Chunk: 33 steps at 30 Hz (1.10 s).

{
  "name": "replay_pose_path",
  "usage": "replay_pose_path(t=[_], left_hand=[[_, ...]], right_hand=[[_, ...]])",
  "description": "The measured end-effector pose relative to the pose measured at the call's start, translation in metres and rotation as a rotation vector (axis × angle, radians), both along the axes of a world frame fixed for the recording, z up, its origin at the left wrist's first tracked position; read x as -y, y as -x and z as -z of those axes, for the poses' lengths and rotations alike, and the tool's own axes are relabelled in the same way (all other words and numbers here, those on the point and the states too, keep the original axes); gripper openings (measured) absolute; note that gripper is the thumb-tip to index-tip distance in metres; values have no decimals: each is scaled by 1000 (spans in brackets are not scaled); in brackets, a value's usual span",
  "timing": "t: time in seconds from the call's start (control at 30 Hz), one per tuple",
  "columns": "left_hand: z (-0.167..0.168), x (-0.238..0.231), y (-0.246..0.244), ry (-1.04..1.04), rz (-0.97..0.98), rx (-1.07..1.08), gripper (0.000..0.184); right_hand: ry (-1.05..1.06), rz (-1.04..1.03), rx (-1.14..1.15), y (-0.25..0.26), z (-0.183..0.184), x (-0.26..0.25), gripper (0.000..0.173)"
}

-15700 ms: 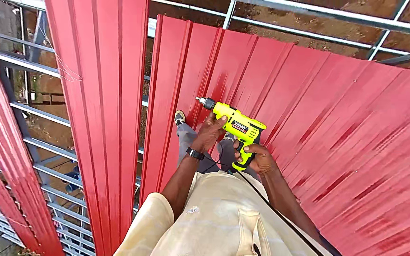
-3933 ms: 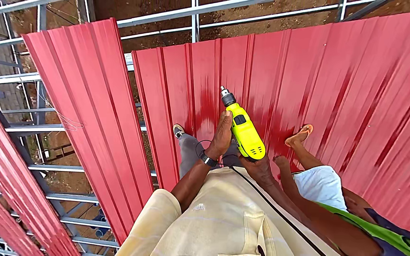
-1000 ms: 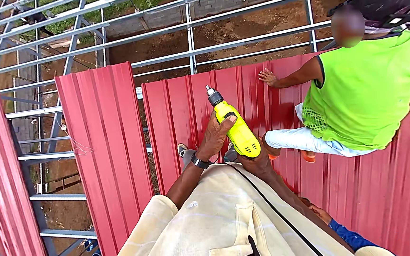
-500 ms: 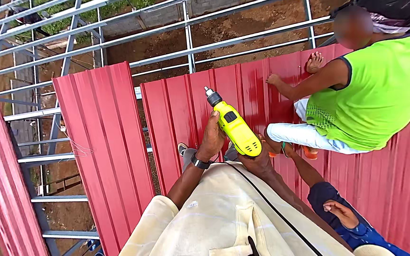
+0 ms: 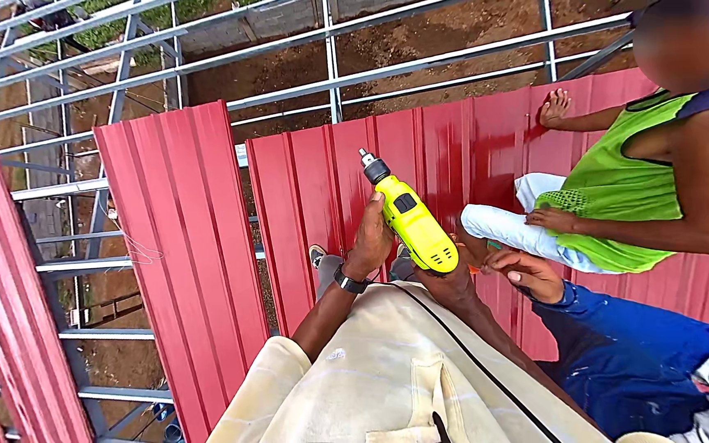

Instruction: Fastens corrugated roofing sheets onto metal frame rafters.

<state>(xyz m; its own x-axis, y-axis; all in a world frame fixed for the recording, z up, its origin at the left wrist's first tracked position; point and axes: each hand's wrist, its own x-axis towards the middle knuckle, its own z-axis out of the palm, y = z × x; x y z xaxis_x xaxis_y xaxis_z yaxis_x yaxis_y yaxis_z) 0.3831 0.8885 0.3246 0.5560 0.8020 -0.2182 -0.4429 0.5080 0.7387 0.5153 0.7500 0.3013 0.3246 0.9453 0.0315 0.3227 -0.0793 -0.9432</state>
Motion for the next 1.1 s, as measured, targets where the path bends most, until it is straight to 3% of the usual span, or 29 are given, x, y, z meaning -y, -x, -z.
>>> replay_pose_path(t=[0.33,0.67,1.1], left_hand=[[1,-4,0,-17,54,-29,64],[7,-8,5,-10,98,-234,52],[20,-8,12,97,34,-304,59]], right_hand=[[21,8,-167,-5,7,2,61],[112,-70,-611,-12,7,-9,40],[161,-177,-1226,-34,13,-18,48]])
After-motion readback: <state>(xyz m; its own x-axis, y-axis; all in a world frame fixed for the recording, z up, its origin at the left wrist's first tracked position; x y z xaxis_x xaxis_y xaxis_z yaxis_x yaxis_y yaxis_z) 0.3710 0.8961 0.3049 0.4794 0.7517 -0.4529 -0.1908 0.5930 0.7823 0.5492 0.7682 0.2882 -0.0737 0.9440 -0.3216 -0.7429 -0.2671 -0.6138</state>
